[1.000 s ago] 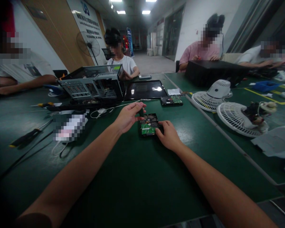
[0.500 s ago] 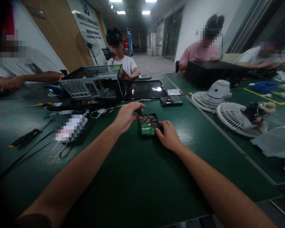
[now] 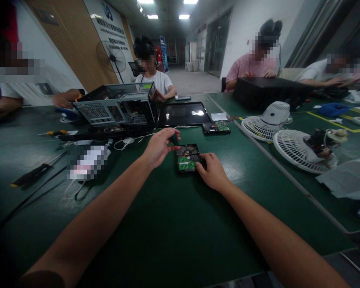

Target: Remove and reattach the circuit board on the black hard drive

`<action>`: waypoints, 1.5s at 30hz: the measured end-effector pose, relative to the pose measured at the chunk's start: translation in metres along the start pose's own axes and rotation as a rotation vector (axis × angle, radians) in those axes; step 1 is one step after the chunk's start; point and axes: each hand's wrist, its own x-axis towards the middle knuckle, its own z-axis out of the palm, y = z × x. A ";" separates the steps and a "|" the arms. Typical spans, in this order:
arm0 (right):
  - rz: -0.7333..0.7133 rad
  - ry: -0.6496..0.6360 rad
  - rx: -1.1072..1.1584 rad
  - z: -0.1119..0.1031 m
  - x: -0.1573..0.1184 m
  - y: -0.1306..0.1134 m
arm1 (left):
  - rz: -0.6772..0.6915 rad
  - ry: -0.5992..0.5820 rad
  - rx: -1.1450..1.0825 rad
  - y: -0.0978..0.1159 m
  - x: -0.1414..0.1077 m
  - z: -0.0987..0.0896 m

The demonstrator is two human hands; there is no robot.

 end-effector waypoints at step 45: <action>-0.007 0.011 0.008 0.002 0.000 0.002 | 0.071 -0.123 0.115 0.004 -0.006 0.006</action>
